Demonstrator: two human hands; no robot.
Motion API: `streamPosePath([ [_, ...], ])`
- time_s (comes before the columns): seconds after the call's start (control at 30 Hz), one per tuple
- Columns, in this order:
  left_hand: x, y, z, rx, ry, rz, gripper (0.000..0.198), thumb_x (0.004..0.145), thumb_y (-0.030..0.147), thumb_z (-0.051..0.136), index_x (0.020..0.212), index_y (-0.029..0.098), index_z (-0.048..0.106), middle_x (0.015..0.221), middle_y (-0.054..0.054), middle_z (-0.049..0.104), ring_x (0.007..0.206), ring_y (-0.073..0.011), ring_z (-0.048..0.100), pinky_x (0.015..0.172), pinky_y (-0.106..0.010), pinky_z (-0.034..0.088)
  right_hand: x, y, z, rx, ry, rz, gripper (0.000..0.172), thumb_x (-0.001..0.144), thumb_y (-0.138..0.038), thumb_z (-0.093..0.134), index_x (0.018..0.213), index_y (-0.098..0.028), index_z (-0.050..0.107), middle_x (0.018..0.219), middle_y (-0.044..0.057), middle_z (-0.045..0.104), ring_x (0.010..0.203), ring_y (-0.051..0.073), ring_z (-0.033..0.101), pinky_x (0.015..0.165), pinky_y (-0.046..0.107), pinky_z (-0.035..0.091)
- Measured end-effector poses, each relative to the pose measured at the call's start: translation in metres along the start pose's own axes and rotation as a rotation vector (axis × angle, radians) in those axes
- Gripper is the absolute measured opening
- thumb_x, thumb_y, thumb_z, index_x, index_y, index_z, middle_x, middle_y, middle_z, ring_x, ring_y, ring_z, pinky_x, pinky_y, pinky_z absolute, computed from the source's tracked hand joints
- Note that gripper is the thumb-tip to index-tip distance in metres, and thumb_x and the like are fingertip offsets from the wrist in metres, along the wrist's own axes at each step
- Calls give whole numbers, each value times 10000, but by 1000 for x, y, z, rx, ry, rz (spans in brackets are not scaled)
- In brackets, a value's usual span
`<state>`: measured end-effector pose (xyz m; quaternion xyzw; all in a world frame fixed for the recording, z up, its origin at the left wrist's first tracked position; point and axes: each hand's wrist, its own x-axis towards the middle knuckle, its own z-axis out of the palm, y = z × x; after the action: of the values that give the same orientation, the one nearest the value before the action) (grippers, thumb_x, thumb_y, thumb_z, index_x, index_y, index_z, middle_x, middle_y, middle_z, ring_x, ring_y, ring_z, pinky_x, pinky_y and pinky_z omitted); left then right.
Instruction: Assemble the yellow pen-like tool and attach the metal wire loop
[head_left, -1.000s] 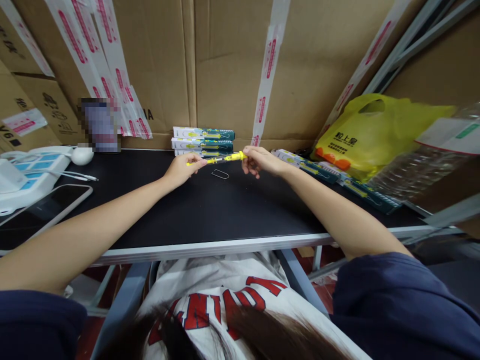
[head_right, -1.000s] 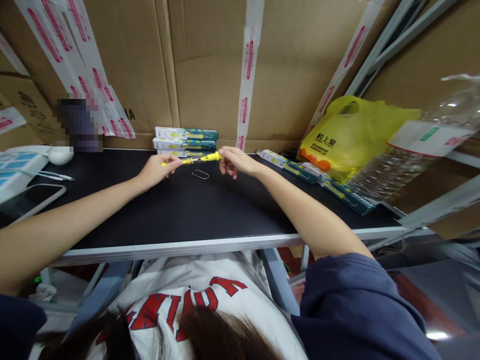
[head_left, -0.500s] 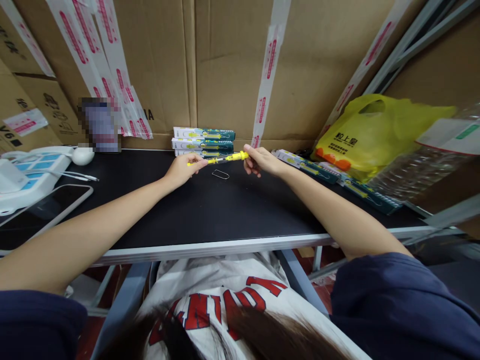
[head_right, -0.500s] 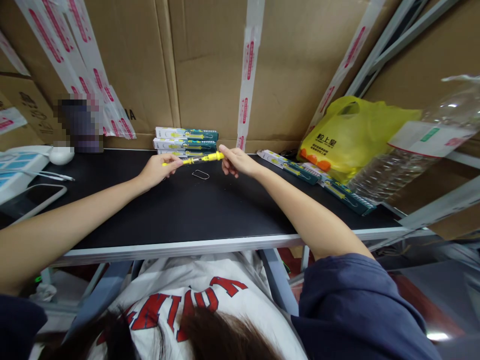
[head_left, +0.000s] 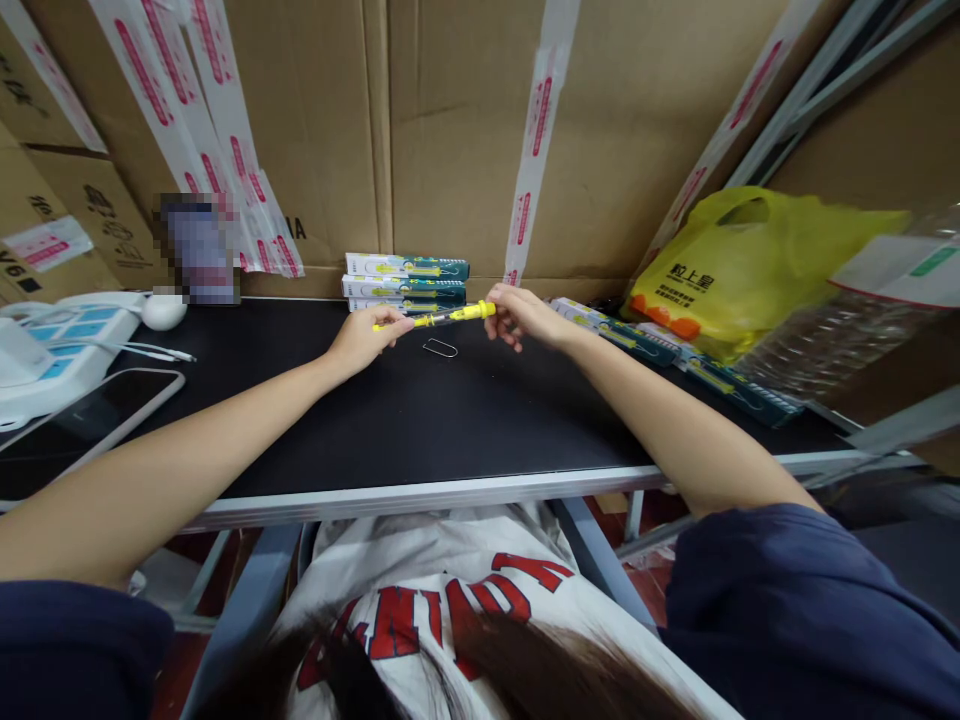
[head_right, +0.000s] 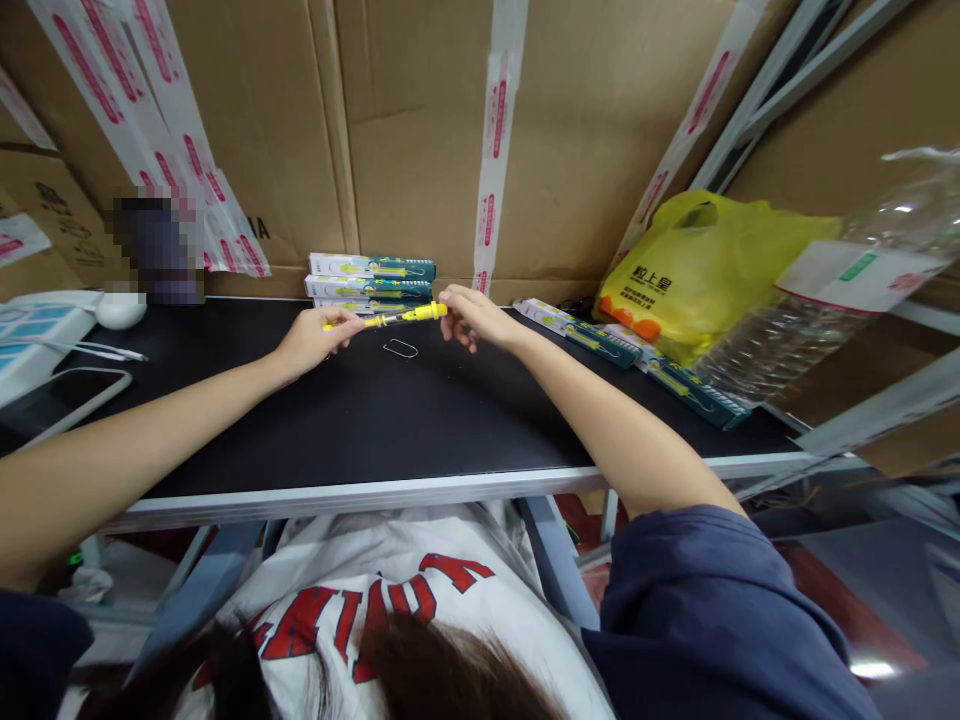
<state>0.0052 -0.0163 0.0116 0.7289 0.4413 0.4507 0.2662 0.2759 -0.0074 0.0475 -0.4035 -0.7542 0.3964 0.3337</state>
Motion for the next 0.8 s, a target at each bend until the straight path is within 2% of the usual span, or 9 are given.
streamPosePath([
  [0.07, 0, -1, 0, -2, 2, 4, 229, 785, 397, 639, 737, 174, 633, 528, 42, 516, 464, -81, 438, 487, -226, 359, 0, 1, -1, 13, -34, -5, 280, 1004, -410, 434, 804, -214, 420, 561, -27, 604, 365, 76, 455, 299, 164, 368],
  [0.23, 1, -3, 0, 3, -1, 32, 233, 786, 399, 645, 724, 175, 637, 528, 37, 528, 467, -82, 441, 495, -229, 357, 1, 4, 0, -52, -23, 10, 505, 995, -571, 352, 661, -198, 420, 472, -6, 527, 339, 59, 412, 303, 167, 363],
  [0.4, 1, -1, 0, -7, 8, 8, 231, 788, 398, 645, 734, 174, 639, 524, 39, 520, 461, -86, 439, 490, -234, 360, 1, 3, 0, 14, -15, -1, 338, 998, -478, 429, 795, -209, 434, 551, -22, 593, 363, 74, 450, 297, 169, 370],
  [0.5, 0, -1, 0, -10, 12, 12, 226, 787, 391, 644, 728, 173, 634, 526, 40, 517, 457, -83, 437, 484, -230, 355, 0, 5, 1, -15, -62, -14, 429, 1007, -519, 376, 715, -207, 410, 499, -20, 547, 350, 66, 423, 308, 171, 372],
  [0.6, 0, -2, 1, -14, 9, 22, 228, 783, 394, 646, 733, 171, 636, 530, 38, 521, 458, -80, 438, 477, -226, 346, 1, 7, -1, -40, -56, -34, 527, 992, -604, 308, 659, -205, 397, 467, -9, 522, 344, 55, 404, 314, 164, 365],
  [0.73, 1, -2, 1, -23, 8, 18, 240, 779, 408, 649, 736, 171, 635, 528, 38, 522, 461, -82, 441, 475, -225, 348, 2, 6, -2, 22, -53, -52, 368, 995, -525, 406, 799, -213, 421, 565, -16, 611, 364, 75, 459, 305, 169, 376],
  [0.8, 0, -2, 1, -28, 14, 7, 245, 778, 413, 649, 740, 171, 636, 528, 38, 521, 460, -83, 439, 474, -227, 350, 2, 5, -1, 33, -69, -63, 328, 990, -484, 445, 801, -218, 406, 569, -27, 611, 365, 77, 459, 303, 170, 381],
])
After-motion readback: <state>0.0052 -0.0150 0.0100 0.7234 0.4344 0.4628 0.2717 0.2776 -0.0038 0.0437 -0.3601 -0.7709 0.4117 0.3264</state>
